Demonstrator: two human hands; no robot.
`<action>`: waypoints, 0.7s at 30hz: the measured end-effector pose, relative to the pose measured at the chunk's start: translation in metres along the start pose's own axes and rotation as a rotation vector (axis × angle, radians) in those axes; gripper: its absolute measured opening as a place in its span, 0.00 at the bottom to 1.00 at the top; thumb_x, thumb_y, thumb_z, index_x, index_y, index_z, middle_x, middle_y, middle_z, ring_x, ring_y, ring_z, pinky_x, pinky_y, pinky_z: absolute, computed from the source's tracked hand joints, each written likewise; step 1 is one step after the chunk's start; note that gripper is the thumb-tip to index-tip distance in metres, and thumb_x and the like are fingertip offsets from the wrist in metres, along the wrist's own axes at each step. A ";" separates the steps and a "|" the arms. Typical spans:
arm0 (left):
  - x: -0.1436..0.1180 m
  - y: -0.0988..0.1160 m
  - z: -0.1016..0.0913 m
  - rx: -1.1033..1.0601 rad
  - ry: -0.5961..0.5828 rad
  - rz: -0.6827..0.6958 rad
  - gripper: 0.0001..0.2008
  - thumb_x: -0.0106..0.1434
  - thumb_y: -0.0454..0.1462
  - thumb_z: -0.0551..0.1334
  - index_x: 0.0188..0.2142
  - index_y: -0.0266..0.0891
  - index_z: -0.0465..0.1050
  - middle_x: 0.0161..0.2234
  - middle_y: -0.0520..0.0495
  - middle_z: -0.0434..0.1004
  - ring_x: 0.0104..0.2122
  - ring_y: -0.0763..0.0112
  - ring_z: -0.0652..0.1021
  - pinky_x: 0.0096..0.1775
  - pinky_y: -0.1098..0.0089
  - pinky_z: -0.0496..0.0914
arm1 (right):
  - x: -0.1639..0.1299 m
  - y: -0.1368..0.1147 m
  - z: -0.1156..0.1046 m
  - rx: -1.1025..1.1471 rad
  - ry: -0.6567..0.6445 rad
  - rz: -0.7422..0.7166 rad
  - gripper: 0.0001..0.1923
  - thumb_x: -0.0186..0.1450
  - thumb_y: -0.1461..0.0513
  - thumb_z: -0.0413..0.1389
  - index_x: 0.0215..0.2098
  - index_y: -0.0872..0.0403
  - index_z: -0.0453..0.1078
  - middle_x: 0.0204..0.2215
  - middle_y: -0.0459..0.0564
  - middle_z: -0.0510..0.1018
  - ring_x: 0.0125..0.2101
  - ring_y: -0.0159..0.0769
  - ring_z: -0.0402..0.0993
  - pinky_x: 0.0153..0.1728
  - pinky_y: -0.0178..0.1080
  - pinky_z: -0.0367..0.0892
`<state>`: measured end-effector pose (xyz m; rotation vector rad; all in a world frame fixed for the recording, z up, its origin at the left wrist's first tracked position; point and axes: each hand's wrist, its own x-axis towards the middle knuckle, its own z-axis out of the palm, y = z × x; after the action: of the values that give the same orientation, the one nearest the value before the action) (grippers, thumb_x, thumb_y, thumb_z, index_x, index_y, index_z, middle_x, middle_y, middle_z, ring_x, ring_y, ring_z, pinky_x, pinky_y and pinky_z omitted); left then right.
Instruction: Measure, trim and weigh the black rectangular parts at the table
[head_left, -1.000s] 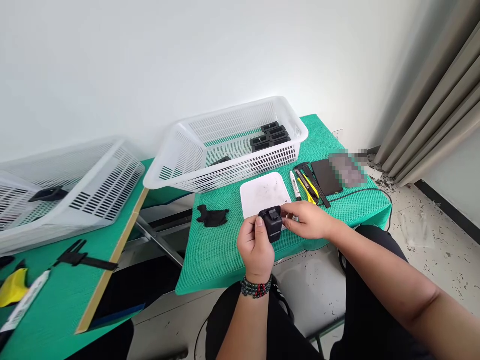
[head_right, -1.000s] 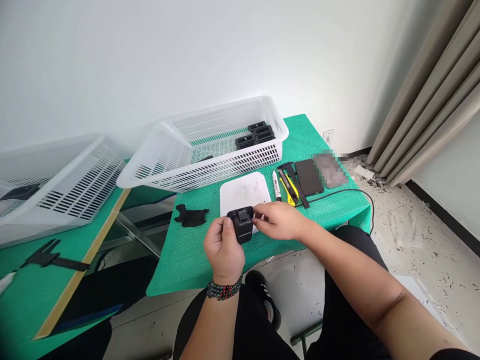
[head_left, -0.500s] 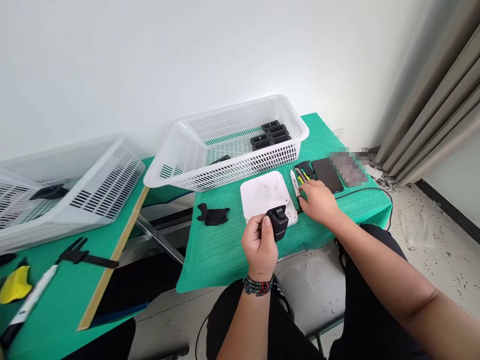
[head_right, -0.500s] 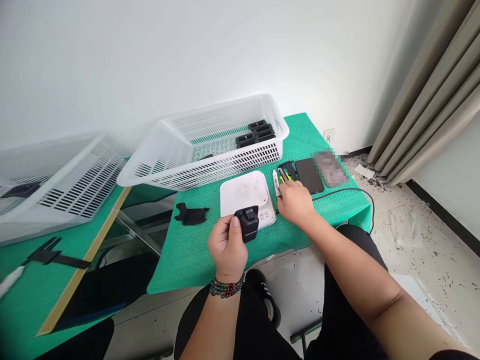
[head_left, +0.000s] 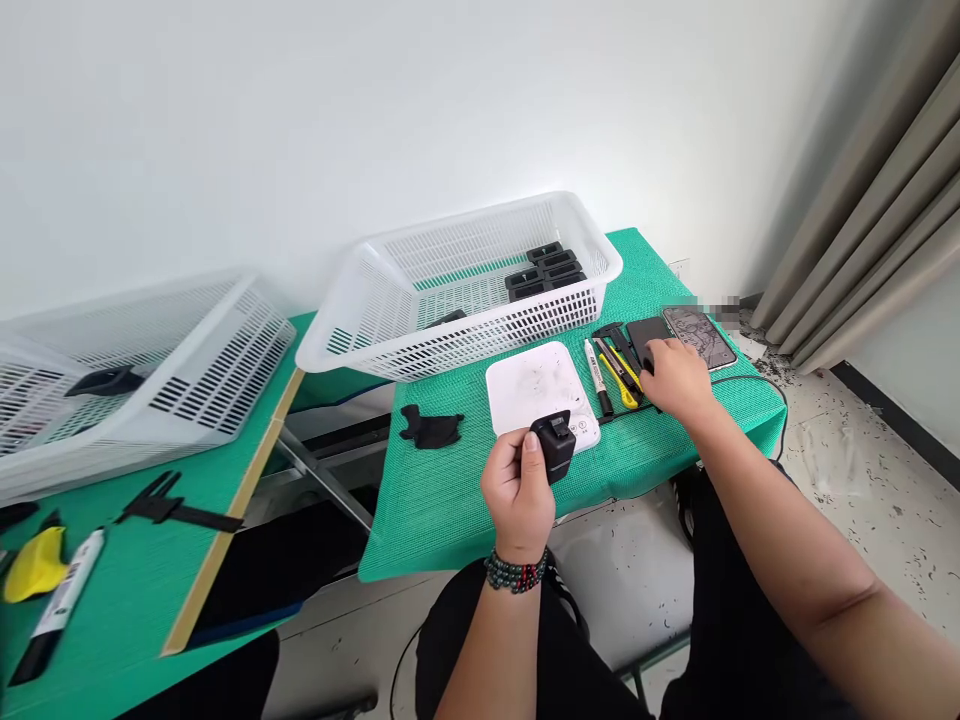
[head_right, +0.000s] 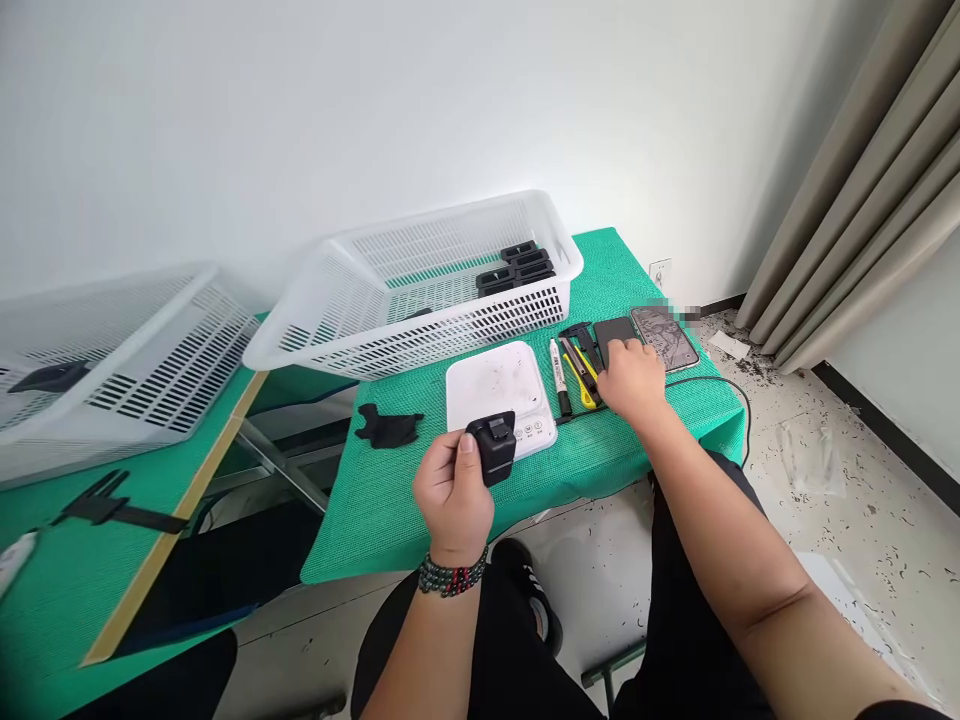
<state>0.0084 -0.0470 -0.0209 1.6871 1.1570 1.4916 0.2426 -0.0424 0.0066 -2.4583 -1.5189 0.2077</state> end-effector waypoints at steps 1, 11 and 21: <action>0.000 0.000 0.000 -0.001 0.002 0.003 0.23 0.69 0.56 0.58 0.33 0.39 0.76 0.27 0.48 0.77 0.28 0.68 0.76 0.31 0.70 0.70 | 0.002 0.003 0.000 -0.014 -0.012 0.027 0.22 0.68 0.60 0.54 0.59 0.57 0.70 0.57 0.65 0.74 0.55 0.59 0.68 0.50 0.51 0.67; 0.000 0.000 0.000 -0.011 -0.015 0.013 0.23 0.70 0.55 0.58 0.33 0.39 0.76 0.28 0.48 0.76 0.28 0.68 0.76 0.31 0.69 0.71 | -0.001 -0.002 0.001 -0.058 -0.064 0.075 0.27 0.67 0.58 0.57 0.62 0.56 0.65 0.61 0.67 0.69 0.56 0.61 0.67 0.49 0.51 0.66; -0.002 -0.002 0.003 -0.006 -0.036 -0.021 0.24 0.69 0.56 0.58 0.33 0.39 0.76 0.28 0.47 0.78 0.29 0.67 0.76 0.32 0.69 0.72 | 0.001 -0.008 0.000 -0.018 -0.094 0.097 0.38 0.60 0.57 0.63 0.66 0.54 0.60 0.62 0.69 0.65 0.57 0.65 0.68 0.49 0.56 0.69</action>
<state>0.0110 -0.0473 -0.0236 1.6859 1.1470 1.4453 0.2358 -0.0384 0.0094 -2.5725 -1.4442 0.3334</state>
